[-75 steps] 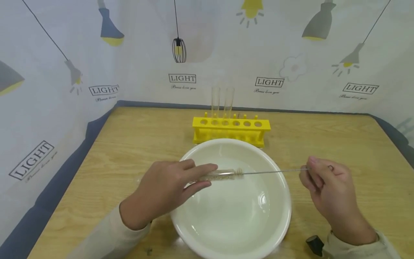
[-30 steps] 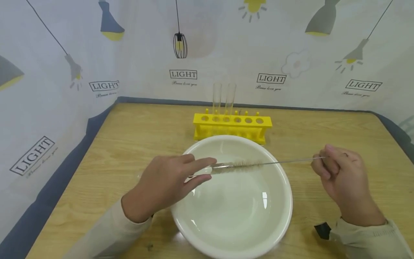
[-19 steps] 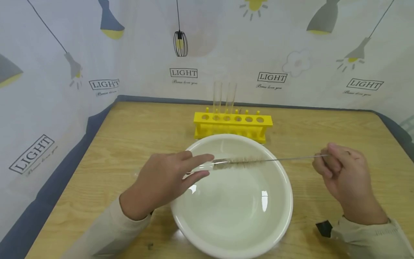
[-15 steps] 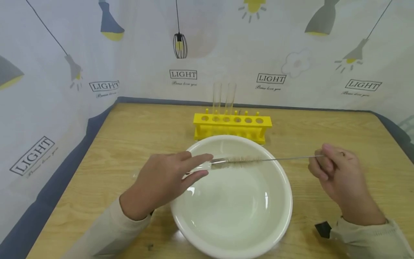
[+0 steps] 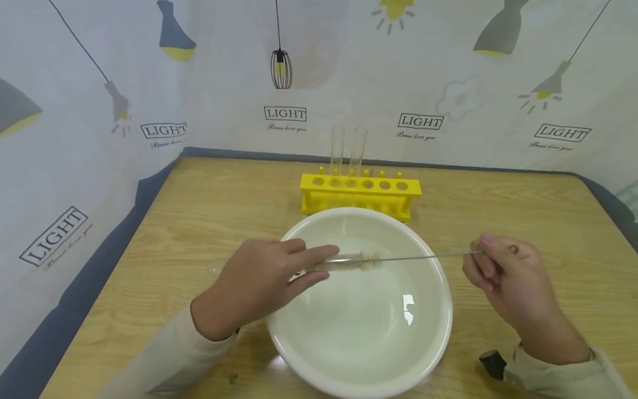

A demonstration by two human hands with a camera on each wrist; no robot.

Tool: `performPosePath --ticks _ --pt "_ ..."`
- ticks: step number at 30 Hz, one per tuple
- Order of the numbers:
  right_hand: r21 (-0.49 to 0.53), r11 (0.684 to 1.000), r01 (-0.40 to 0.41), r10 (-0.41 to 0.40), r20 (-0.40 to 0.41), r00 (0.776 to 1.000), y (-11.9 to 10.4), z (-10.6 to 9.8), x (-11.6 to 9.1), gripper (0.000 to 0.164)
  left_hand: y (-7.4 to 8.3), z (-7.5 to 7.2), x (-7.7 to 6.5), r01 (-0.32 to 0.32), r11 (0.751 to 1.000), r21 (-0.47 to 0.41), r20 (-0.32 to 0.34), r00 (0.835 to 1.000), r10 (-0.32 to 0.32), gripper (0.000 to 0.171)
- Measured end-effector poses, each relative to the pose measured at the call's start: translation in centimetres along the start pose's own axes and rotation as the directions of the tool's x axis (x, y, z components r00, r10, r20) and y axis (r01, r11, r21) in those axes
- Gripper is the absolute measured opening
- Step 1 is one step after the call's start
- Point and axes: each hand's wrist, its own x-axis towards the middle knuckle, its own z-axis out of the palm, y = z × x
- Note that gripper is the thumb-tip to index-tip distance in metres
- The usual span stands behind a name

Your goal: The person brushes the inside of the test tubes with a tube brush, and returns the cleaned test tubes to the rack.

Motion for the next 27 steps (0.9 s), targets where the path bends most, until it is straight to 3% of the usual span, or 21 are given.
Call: performPosePath --ticks 5,10,13,16,18,25,27 --pt "-0.085 0.996 -0.033 0.032 -0.012 0.999 0.3 0.9 -0.2 0.044 0.2 0.1 0.0 -0.011 1.000 -0.012 0.009 1.000 0.011 0.029" --pt "-0.219 0.970 -0.104 0.096 -0.046 0.994 0.4 1.8 -0.4 0.041 0.3 0.5 0.0 -0.033 0.999 -0.020 0.000 0.999 0.033 0.031" --pt "-0.388 0.908 -0.158 0.149 -0.054 0.987 0.5 2.3 -0.5 0.040 0.4 0.8 0.0 -0.056 0.998 -0.027 -0.008 0.998 0.056 0.031" --pt "-0.592 0.782 -0.192 0.185 -0.074 0.980 0.6 2.8 -0.7 0.039 0.5 1.2 0.0 -0.059 0.998 -0.023 0.005 0.998 0.059 0.031" --pt "-0.658 0.731 -0.179 0.171 -0.077 0.982 0.7 3.0 -0.8 0.038 0.6 1.3 0.0 -0.053 0.998 -0.018 0.017 0.998 0.053 0.031" --pt "-0.678 0.730 -0.090 0.156 0.037 0.987 1.3 3.9 -1.3 0.034 1.2 1.3 -0.2 -0.093 0.995 -0.018 0.014 0.996 0.093 0.032" --pt "-0.707 0.701 -0.096 0.188 0.052 0.981 1.4 4.3 -1.4 0.033 1.3 1.3 -0.1 -0.101 0.995 -0.015 0.014 0.995 0.101 0.032"
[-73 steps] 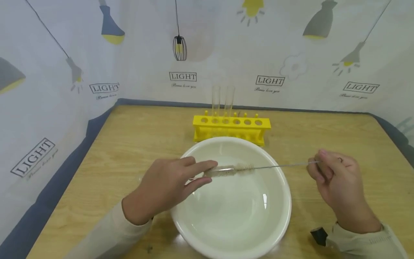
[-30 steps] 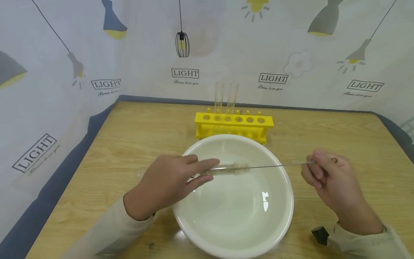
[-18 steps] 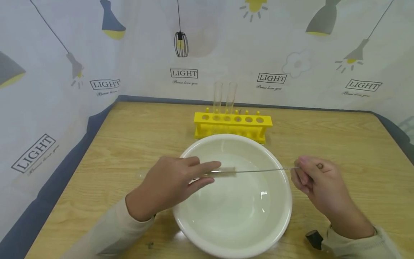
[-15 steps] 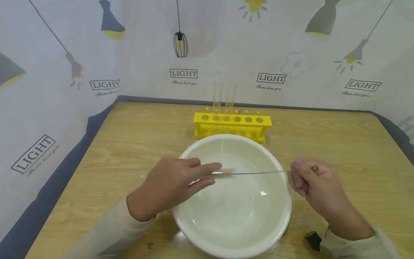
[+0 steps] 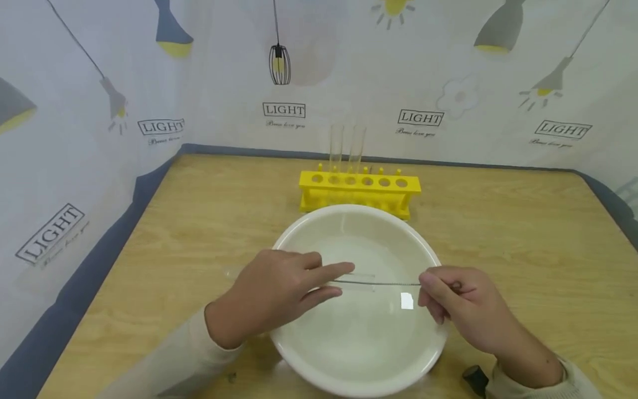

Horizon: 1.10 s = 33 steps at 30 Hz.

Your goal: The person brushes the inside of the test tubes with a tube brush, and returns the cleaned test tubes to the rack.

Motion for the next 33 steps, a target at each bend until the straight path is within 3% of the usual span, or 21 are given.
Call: performPosePath --ticks 5,10,19,26,33 --pt "-0.102 0.995 0.010 -0.004 0.065 0.998 -0.5 1.0 -0.4 0.033 0.6 0.1 -0.1 -0.014 1.000 0.016 0.003 1.000 0.014 0.031" --pt "-0.097 0.989 0.109 -0.103 0.066 0.992 -0.8 1.9 -0.7 0.033 1.1 0.2 -0.2 -0.041 0.999 0.031 -0.002 0.999 0.042 0.031" --pt "-0.055 0.998 0.018 -0.012 0.117 0.993 -1.4 2.3 -0.9 0.032 1.9 -0.2 0.1 -0.082 0.996 0.036 -0.037 0.996 0.083 0.031" --pt "-0.099 0.989 0.107 -0.103 0.043 0.994 -1.2 2.5 -0.9 0.035 1.9 -0.2 0.1 -0.075 0.997 0.023 -0.040 0.996 0.076 0.032" --pt "-0.123 0.974 0.190 -0.196 -0.041 0.980 -1.3 2.5 -1.0 0.040 2.1 -0.5 0.1 0.027 0.998 -0.055 -0.002 1.000 -0.027 0.031"
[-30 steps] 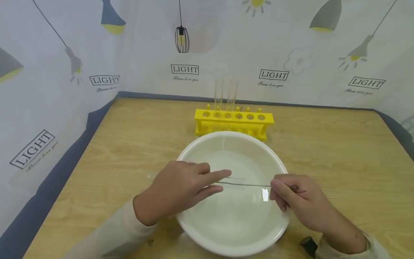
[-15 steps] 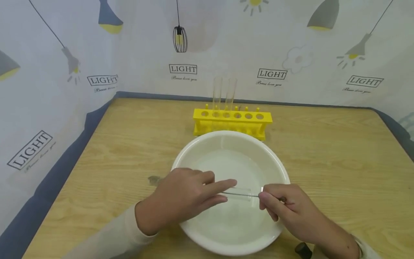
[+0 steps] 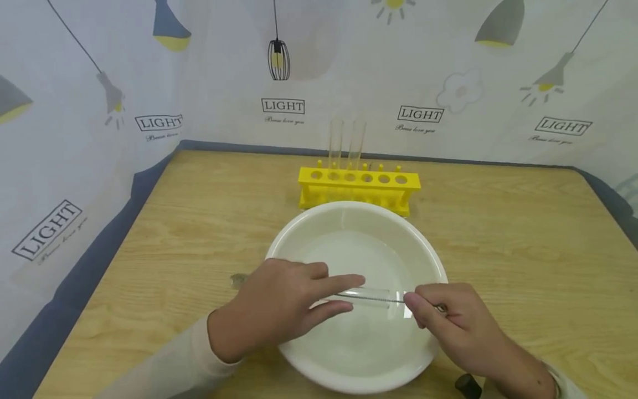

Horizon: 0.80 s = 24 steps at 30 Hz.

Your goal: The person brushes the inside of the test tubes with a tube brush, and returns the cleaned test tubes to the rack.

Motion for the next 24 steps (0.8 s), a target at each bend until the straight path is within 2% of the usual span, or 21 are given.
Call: performPosePath --ticks 2,11,18,21,24 --pt "0.017 1.000 0.001 -0.001 -0.001 1.000 -0.1 -0.1 0.1 0.041 0.0 0.0 0.0 0.011 1.000 -0.002 0.008 1.000 -0.011 0.031" --pt "-0.013 0.993 -0.114 0.115 0.060 0.992 -0.8 -1.2 0.2 0.041 -0.1 -0.2 0.0 0.032 0.999 -0.024 0.020 0.999 -0.031 0.032" --pt "-0.041 0.977 -0.208 0.209 0.021 0.978 -0.9 -2.6 0.4 0.042 -0.9 -0.7 0.0 0.077 0.997 -0.009 0.037 0.996 -0.077 0.033" --pt "0.044 0.983 -0.181 0.181 -0.010 0.983 -0.5 -2.9 0.4 0.042 -1.1 -0.7 -0.1 0.072 0.997 -0.016 0.034 0.997 -0.071 0.033" --pt "0.174 0.979 -0.107 0.118 -0.052 0.992 0.0 -3.1 0.4 0.042 -1.3 -0.8 -0.1 0.061 0.998 -0.022 0.011 0.998 -0.061 0.032"
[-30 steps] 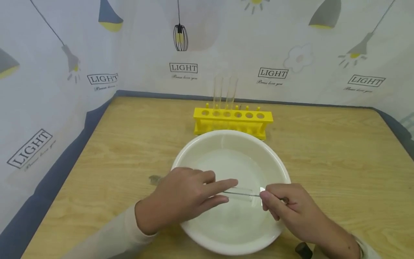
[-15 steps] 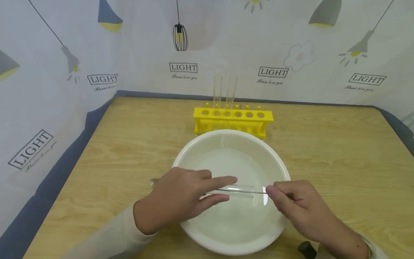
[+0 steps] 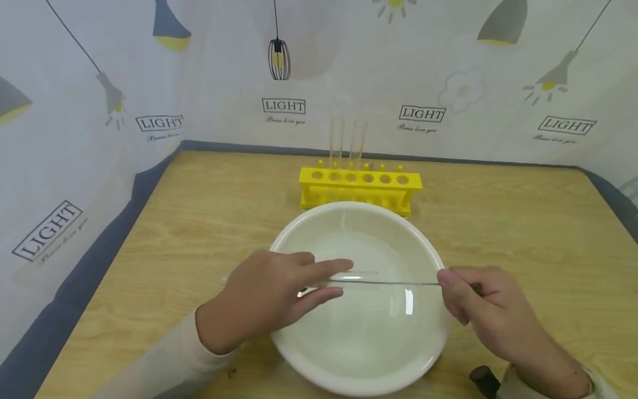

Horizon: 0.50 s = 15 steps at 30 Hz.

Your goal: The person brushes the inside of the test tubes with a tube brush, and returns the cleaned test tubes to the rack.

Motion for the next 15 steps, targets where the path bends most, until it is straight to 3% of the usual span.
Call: performPosePath --ticks 2,8,15 --pt "0.103 0.994 0.034 -0.033 -0.008 0.999 0.23 -0.16 -0.07 0.041 -0.04 0.02 -0.08 -0.003 1.000 -0.004 -0.011 1.000 0.003 0.032" --pt "0.282 0.957 0.066 -0.057 -0.039 0.998 0.18 -0.83 0.12 0.041 -0.22 -0.30 -0.07 -0.014 1.000 0.010 -0.050 0.999 0.014 0.031" --pt "0.522 0.834 0.181 -0.149 -0.102 0.983 1.03 -1.07 0.51 0.042 -0.48 -0.49 -0.01 -0.003 1.000 0.018 -0.055 0.998 0.004 0.030"
